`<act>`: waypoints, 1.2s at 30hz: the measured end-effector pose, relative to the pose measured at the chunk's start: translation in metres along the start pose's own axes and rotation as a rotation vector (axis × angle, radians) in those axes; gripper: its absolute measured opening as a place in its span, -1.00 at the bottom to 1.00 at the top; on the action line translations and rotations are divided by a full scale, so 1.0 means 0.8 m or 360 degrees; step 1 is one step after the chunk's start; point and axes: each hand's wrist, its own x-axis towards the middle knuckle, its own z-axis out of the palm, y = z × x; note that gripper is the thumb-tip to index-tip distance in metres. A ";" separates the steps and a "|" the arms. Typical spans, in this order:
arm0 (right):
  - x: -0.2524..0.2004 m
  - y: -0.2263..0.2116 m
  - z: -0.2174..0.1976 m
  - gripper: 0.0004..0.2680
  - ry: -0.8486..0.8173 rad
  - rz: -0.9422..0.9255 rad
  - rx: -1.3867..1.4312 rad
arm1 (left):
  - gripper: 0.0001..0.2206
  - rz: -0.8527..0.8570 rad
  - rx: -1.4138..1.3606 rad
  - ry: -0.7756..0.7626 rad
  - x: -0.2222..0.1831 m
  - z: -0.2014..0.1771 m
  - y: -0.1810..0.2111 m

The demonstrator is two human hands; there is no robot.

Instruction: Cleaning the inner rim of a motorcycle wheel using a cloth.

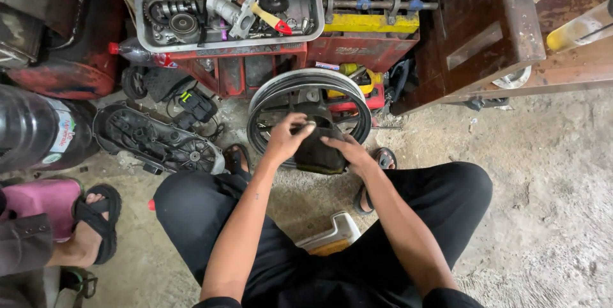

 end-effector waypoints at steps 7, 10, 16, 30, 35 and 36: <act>0.087 0.024 -0.032 -0.52 0.0719 -0.0460 0.0867 | -0.40 0.0120 0.0674 0.0594 0.017 -0.056 0.001; 0.118 0.022 -0.018 -0.55 0.0968 -0.0492 0.0751 | -0.24 -0.0017 0.0827 0.0352 0.024 -0.059 -0.009; 0.102 -0.028 0.082 -0.62 0.0856 -0.0894 0.0480 | -0.21 -0.0088 0.0748 0.0152 0.032 -0.050 -0.029; 0.097 -0.014 0.066 -0.70 0.0886 -0.1689 -0.1125 | -0.15 0.0017 0.0712 0.0206 0.039 -0.048 -0.064; 0.138 0.046 0.000 -0.60 0.1329 -0.1653 -0.1013 | -0.13 -0.0018 0.0675 0.0144 0.037 -0.053 -0.057; 0.140 0.058 -0.010 -0.58 0.1366 -0.1452 -0.0996 | -0.14 -0.0054 0.0616 0.0140 0.033 -0.055 -0.051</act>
